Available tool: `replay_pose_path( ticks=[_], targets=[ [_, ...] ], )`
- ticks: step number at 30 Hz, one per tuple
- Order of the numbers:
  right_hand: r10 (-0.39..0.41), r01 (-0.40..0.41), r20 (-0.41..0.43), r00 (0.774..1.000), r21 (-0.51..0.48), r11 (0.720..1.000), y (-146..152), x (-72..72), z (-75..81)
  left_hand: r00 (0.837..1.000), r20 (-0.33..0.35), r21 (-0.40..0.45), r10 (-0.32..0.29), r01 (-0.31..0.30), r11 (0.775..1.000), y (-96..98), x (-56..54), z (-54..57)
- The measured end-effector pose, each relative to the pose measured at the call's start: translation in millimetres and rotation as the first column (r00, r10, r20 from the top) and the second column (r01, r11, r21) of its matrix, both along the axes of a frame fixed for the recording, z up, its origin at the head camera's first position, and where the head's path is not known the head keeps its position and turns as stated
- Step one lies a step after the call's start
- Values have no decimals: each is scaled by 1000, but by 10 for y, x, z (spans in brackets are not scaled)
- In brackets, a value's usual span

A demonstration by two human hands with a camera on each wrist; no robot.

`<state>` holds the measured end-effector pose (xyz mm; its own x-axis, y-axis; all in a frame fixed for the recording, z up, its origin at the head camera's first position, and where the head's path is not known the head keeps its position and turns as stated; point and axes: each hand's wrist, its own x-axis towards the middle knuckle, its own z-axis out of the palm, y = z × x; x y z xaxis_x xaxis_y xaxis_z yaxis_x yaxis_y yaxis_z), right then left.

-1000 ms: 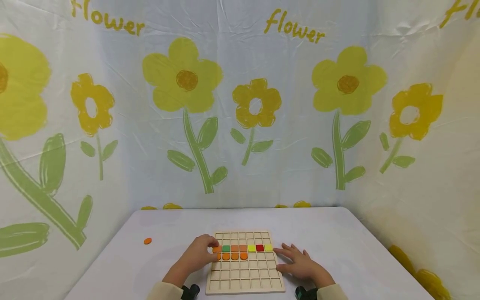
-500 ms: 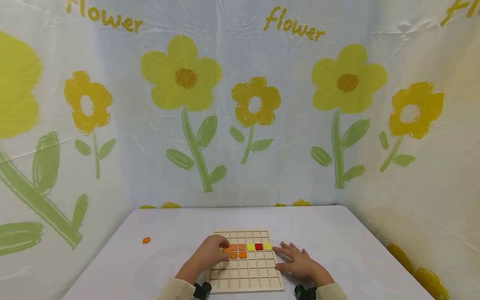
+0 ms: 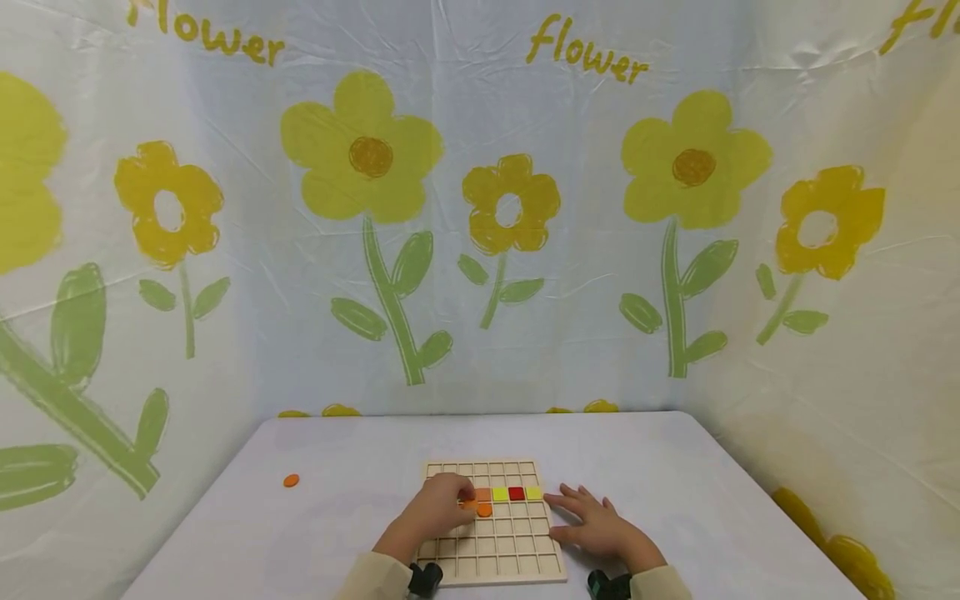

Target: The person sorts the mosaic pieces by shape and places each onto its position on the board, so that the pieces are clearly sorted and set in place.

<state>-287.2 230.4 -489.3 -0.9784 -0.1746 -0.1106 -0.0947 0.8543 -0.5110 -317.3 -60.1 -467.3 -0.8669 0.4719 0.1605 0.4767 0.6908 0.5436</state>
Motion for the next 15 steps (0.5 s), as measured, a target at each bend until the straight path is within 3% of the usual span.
replay_pose_path(
  ticks=[7,15],
  targets=[
    [-4,4,29,1000,20,1000,-9,-8,32,999,-42,-33,-29,28,999,76,-42,-6],
    [37,-40,60,998,45,998,-24,-6,114,993,-104,-75,-54,46,996,173,-10,23]
  ],
)
